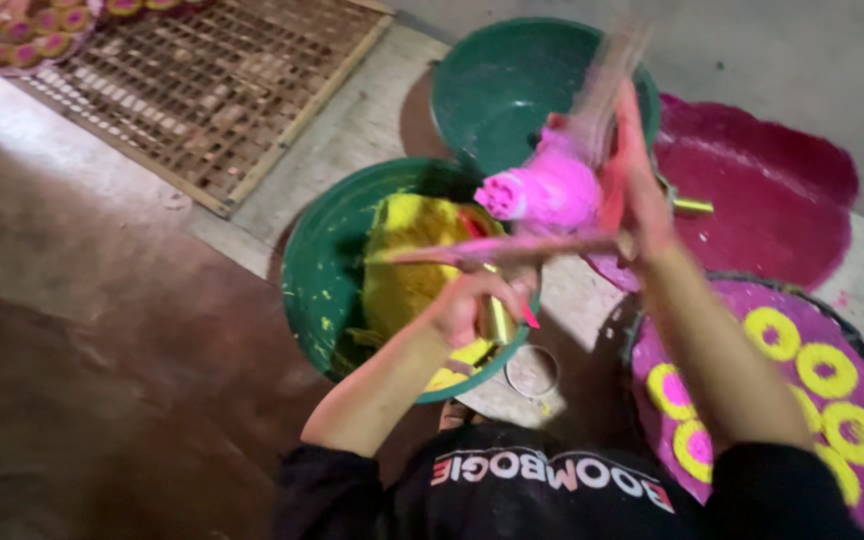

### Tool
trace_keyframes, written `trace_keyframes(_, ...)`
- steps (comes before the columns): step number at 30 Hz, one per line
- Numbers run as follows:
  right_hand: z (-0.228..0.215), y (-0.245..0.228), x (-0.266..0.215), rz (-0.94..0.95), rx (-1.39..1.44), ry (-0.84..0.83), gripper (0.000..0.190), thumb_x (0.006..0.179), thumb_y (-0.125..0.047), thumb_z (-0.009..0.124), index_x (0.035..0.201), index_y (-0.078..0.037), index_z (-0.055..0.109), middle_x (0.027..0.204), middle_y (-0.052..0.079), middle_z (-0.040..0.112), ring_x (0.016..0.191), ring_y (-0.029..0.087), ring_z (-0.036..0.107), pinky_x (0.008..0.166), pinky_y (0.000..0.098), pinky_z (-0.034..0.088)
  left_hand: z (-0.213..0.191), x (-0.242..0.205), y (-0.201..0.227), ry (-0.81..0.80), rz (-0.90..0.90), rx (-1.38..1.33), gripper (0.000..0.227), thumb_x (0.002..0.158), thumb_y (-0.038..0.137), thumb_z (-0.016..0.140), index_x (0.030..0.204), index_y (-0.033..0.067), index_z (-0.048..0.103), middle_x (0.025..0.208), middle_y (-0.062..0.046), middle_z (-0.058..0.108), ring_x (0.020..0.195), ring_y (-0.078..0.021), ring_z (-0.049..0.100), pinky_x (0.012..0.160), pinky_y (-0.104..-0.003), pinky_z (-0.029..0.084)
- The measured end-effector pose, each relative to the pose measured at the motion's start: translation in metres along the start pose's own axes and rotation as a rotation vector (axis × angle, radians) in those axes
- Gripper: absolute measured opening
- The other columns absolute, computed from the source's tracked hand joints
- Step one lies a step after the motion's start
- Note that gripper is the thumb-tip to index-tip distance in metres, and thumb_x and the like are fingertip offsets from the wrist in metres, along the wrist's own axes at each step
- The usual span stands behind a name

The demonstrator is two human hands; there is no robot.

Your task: The person uses a plunger tool to scoop yellow paste and press it into circular molds on a purple surface, creating yellow rings. They repeat this process to form multiple decorative circles and then transfer the finished pieces onto a drying rack.

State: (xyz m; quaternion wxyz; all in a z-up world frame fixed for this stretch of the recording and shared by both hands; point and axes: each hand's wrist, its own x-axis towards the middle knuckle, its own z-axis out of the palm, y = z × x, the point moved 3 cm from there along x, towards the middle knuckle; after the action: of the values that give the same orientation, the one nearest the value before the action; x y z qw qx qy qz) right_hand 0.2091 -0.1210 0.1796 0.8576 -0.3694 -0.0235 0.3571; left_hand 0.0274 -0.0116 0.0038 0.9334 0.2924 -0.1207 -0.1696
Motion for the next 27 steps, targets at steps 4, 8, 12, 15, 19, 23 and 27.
trace_keyframes(4, 0.009, 0.005, -0.118, -0.614, -0.300, -0.352, 0.082, 0.109, -0.047, 0.055, 0.170, -0.023, 0.004, 0.153, 0.027, 0.047, 0.115, 0.035, 0.068, 0.088, 0.0456, 0.061, 0.077, 0.025, 0.002, 0.009, -0.149, 0.144, 0.050, 0.088, 0.007, 0.072, 0.136, 0.0011, 0.060, 0.122, -0.010, 0.069, 0.114, -0.0230, 0.066, 0.101, -0.037, 0.053)
trace_keyframes(8, 0.004, -0.039, -0.192, -0.719, -0.744, -0.330, 0.068, 0.109, -0.035, 0.058, 0.163, -0.019, 0.020, 0.148, 0.026, 0.049, 0.111, 0.038, 0.071, 0.084, 0.0469, 0.064, 0.127, 0.026, 0.037, -0.030, -0.034, 0.892, 0.049, 0.085, 0.008, 0.077, 0.129, 0.0047, 0.056, 0.120, -0.005, 0.066, 0.115, -0.0197, 0.065, 0.101, -0.035, 0.054)
trace_keyframes(12, 0.012, -0.048, -0.256, -0.982, -1.467, -0.463, 0.053, 0.101, -0.026, 0.061, 0.147, -0.014, 0.038, 0.141, 0.029, 0.055, 0.113, 0.042, 0.070, 0.086, 0.0498, 0.062, 0.178, 0.031, 0.049, -0.240, 0.128, 1.075, 0.027, 0.093, 0.012, 0.083, 0.114, 0.0074, 0.065, 0.104, -0.005, 0.072, 0.096, -0.0198, 0.075, 0.088, -0.033, 0.059)
trace_keyframes(15, 0.014, -0.030, -0.294, -1.153, -1.770, -0.447, 0.035, 0.090, -0.024, 0.068, 0.122, -0.015, 0.056, 0.126, 0.027, 0.064, 0.107, 0.045, 0.071, 0.075, 0.0450, 0.061, 0.179, 0.034, 0.027, -0.133, -0.405, 1.301, 0.035, 0.085, 0.020, 0.086, 0.109, 0.0055, 0.066, 0.093, -0.002, 0.072, 0.089, -0.0191, 0.074, 0.080, -0.034, 0.054)
trace_keyframes(19, -0.008, -0.012, -0.311, -1.064, -1.741, -0.342, 0.030, 0.088, -0.017, 0.066, 0.114, -0.010, 0.053, 0.131, 0.029, 0.061, 0.117, 0.051, 0.066, 0.085, 0.0480, 0.060, 0.190, 0.031, -0.021, -0.353, -0.222, 0.521, 0.036, 0.095, 0.004, 0.076, 0.127, -0.0014, 0.062, 0.113, -0.009, 0.068, 0.107, -0.0210, 0.065, 0.095, -0.037, 0.052)
trace_keyframes(23, -0.057, -0.001, -0.333, -0.940, -1.549, -0.129, 0.063, 0.095, -0.019, 0.068, 0.148, -0.002, 0.040, 0.152, 0.028, 0.047, 0.143, 0.045, 0.052, 0.117, 0.0514, 0.045, 0.197, 0.068, -0.044, -0.592, -0.125, 0.579, 0.052, 0.093, 0.005, 0.072, 0.142, 0.0056, 0.053, 0.137, -0.008, 0.063, 0.131, -0.0219, 0.062, 0.113, -0.037, 0.051)
trace_keyframes(27, -0.137, -0.008, -0.351, -0.081, -1.044, -0.168, 0.069, 0.088, -0.024, 0.080, 0.144, 0.001, 0.049, 0.142, 0.021, 0.059, 0.137, 0.032, 0.056, 0.116, 0.0459, 0.043, 0.195, 0.084, -0.023, -0.353, -0.449, 0.310, 0.071, 0.072, 0.010, 0.066, 0.141, 0.0078, 0.049, 0.139, -0.008, 0.058, 0.136, -0.0180, 0.052, 0.116, -0.034, 0.038)
